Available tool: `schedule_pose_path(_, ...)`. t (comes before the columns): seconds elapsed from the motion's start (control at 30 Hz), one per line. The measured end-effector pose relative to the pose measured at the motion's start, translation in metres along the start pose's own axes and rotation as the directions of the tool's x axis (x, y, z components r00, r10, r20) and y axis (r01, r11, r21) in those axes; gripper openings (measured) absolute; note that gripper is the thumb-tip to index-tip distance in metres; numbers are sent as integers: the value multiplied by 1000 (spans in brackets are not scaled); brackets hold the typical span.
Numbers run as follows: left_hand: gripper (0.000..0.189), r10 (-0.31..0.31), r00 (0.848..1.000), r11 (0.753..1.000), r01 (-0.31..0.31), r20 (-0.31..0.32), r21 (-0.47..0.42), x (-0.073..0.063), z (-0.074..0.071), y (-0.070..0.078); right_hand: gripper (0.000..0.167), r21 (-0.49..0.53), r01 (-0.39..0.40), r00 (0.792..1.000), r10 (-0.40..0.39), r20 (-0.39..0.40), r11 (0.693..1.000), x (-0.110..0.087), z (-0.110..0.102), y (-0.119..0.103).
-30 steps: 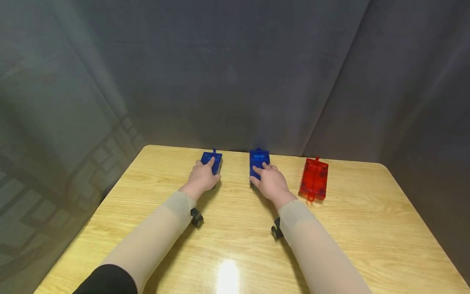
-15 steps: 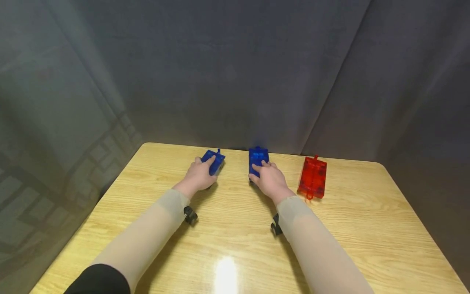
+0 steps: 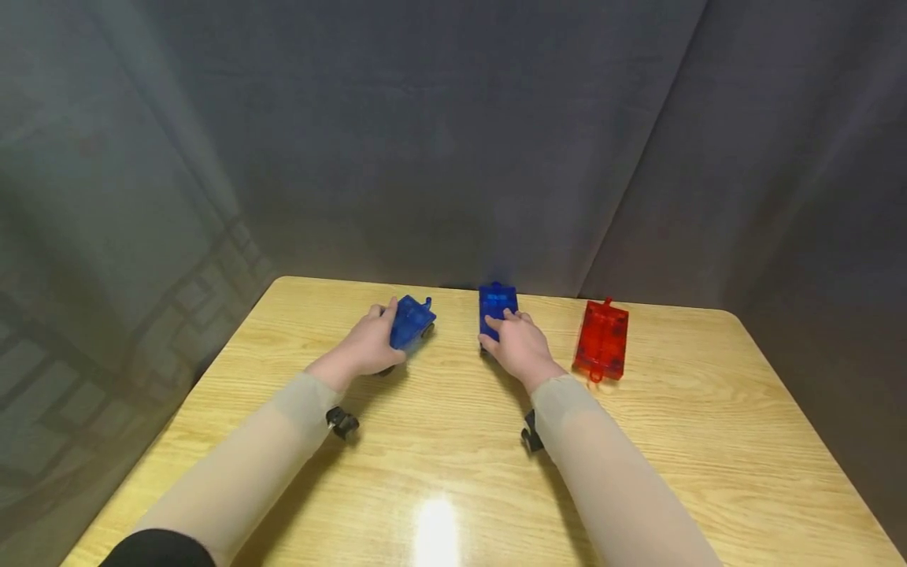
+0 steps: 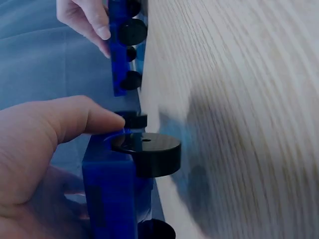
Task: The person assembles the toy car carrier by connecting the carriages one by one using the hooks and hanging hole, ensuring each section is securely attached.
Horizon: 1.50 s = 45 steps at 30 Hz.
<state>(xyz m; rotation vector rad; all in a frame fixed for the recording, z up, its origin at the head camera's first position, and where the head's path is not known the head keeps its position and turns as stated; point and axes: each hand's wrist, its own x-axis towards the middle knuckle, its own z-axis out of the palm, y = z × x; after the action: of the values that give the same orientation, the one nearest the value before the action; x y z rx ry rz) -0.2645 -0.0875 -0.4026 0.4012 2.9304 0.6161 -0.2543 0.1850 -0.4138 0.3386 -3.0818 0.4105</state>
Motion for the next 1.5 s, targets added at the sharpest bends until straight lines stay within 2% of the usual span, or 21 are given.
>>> schedule_pose_path(0.13,107,43,999,999,-43,25,3,-10,-6,-3,55,9,-6,1000,6,2,1000,1,0,1)
schedule_pose_path(0.23,106,84,996,996,-85,18,8,-18,-9,-7,55,16,-10,1000,10,5,1000,1,1,2)
schedule_pose_path(0.37,103,147,989,989,-147,11,13,-29,-15,-10,55,16,-7,1000,7,5,1000,2,1,4)
schedule_pose_path(0.47,101,195,980,981,-196,38,14,-35,-18,-13,55,10,-6,1000,6,0,1000,3,0,4)
schedule_pose_path(0.6,101,251,961,968,-252,113,2,-41,-19,-19,55,7,-19,1000,19,-4,1000,3,1,4)
schedule_pose_path(0.8,100,355,910,934,-353,214,-50,-49,-17,-26,55,10,-25,1000,25,-6,1000,3,0,3)
schedule_pose_path(0.93,100,376,881,927,-361,289,-104,-56,-18,-26,55,13,-25,1000,25,-6,1000,2,-1,3)
schedule_pose_path(1.13,98,372,846,927,-358,382,-108,-70,-19,-29,55,11,-27,1000,27,-12,1000,2,-1,0)
schedule_pose_path(1.27,98,366,838,929,-353,405,-108,-79,-18,-35,55,12,-17,1000,17,-12,1000,2,0,-1)
schedule_pose_path(1.5,100,382,828,923,-359,410,-137,-89,-21,-44,55,28,-17,1000,17,1,999,2,-3,-1)
